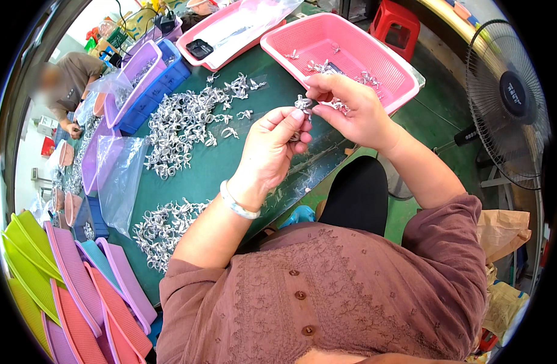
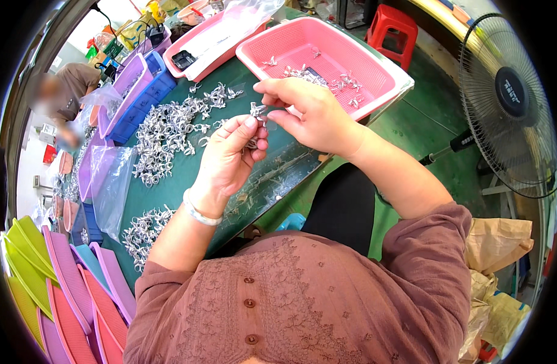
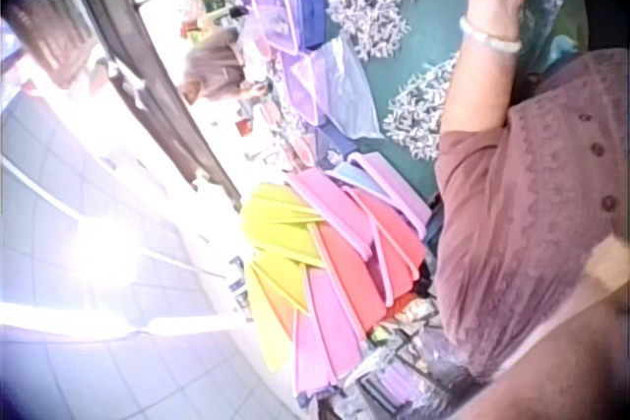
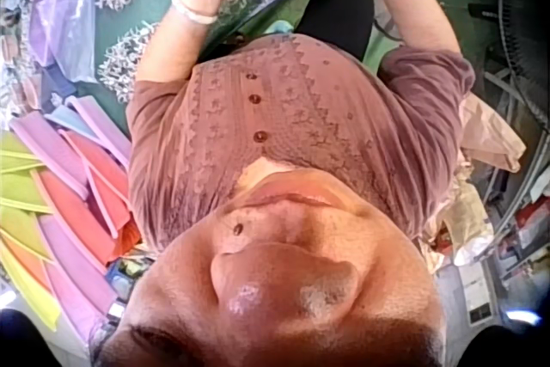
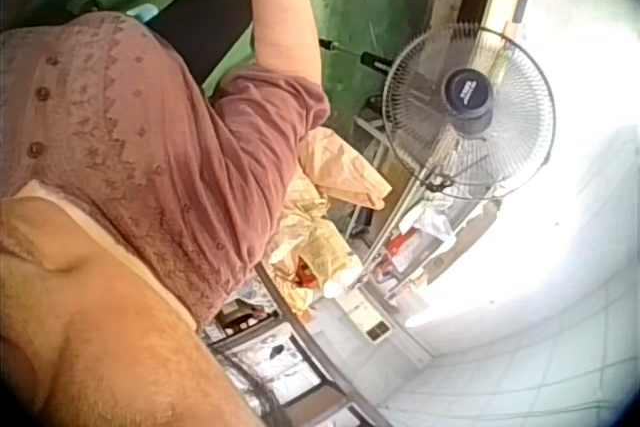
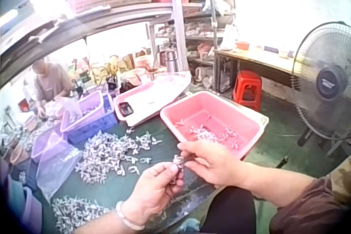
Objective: The person sorts small metal components by hand on a workstation desk, picking them up from a pile and placing them into a pink plastic tray.
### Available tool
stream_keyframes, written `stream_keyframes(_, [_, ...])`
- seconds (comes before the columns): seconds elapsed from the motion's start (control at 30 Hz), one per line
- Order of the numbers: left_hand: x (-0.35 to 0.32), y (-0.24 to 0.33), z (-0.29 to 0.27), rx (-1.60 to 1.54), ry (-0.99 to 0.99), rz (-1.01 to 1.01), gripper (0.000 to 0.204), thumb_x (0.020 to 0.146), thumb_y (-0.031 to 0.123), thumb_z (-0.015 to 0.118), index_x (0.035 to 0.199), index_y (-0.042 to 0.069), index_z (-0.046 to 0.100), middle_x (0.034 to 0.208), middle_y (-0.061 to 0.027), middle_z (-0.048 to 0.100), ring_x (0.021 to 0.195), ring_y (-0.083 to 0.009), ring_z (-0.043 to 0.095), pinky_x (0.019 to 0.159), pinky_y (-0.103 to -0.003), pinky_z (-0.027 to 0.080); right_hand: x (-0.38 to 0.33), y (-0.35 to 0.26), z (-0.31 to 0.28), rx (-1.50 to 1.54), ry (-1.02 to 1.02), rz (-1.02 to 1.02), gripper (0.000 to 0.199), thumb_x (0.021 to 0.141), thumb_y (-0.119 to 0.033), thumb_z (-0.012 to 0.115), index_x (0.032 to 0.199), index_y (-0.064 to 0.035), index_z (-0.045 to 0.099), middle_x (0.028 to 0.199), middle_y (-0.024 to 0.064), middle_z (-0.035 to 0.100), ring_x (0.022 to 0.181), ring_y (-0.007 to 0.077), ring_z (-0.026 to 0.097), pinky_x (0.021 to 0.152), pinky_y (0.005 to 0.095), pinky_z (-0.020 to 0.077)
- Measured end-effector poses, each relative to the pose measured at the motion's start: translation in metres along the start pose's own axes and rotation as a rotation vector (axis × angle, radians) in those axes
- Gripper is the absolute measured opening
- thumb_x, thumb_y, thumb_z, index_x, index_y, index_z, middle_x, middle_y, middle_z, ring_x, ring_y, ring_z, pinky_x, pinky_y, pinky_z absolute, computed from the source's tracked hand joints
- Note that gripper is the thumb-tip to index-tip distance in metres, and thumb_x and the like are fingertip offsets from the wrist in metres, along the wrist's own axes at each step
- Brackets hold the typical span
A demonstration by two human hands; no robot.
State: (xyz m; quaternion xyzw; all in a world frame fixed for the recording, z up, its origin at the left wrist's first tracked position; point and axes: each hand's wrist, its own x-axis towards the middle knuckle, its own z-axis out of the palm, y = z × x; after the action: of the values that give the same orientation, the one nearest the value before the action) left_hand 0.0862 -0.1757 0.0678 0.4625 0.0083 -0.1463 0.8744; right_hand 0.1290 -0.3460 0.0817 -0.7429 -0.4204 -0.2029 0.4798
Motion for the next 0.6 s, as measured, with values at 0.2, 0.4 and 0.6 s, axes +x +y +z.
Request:
stream_keyframes(0.2, [0.0,-0.0035,-0.003,0.198,0.015,0.094,0.012,0.085,0.012,0.056,0.091,0.003,0.059,0.078,-0.0042,0.059,0.065,-0.0105,0.054,0.055,-0.021,0.042,-0.005,0.0051,0.0001,0.346,-0.032,0.204,0.041,0.073,0.004,0.061,0.112,-0.0029,0.051,0.089,0.0057,0.058,0.078,0.0117,0.055,0.07,0.024,0.0468])
stream_keyframes(0.4, [0.0019,-0.006,-0.0023,0.384,-0.05,0.188,0.009,0.083,0.011,0.058,0.087,0.003,0.061,0.072,0.0005,0.058,0.063,-0.006,0.052,0.054,-0.018,0.04,-0.0057,0.0022,-0.0019,0.436,-0.117,0.244,0.044,0.072,0.005,0.062,0.113,-0.0021,0.05,0.095,0.0063,0.056,0.083,0.0112,0.054,0.072,0.0233,0.046])
stream_keyframes(0.6, [0.0029,-0.009,0.0018,0.338,-0.017,0.151,0.009,0.082,0.01,0.059,0.089,0.004,0.062,0.071,0.0015,0.058,0.062,-0.005,0.051,0.054,-0.018,0.04,-0.006,0.0035,-0.0048,0.491,-0.109,0.252,0.046,0.07,0.007,0.062,0.114,-0.0015,0.049,0.095,0.0064,0.055,0.083,0.0114,0.053,0.074,0.0242,0.0459])
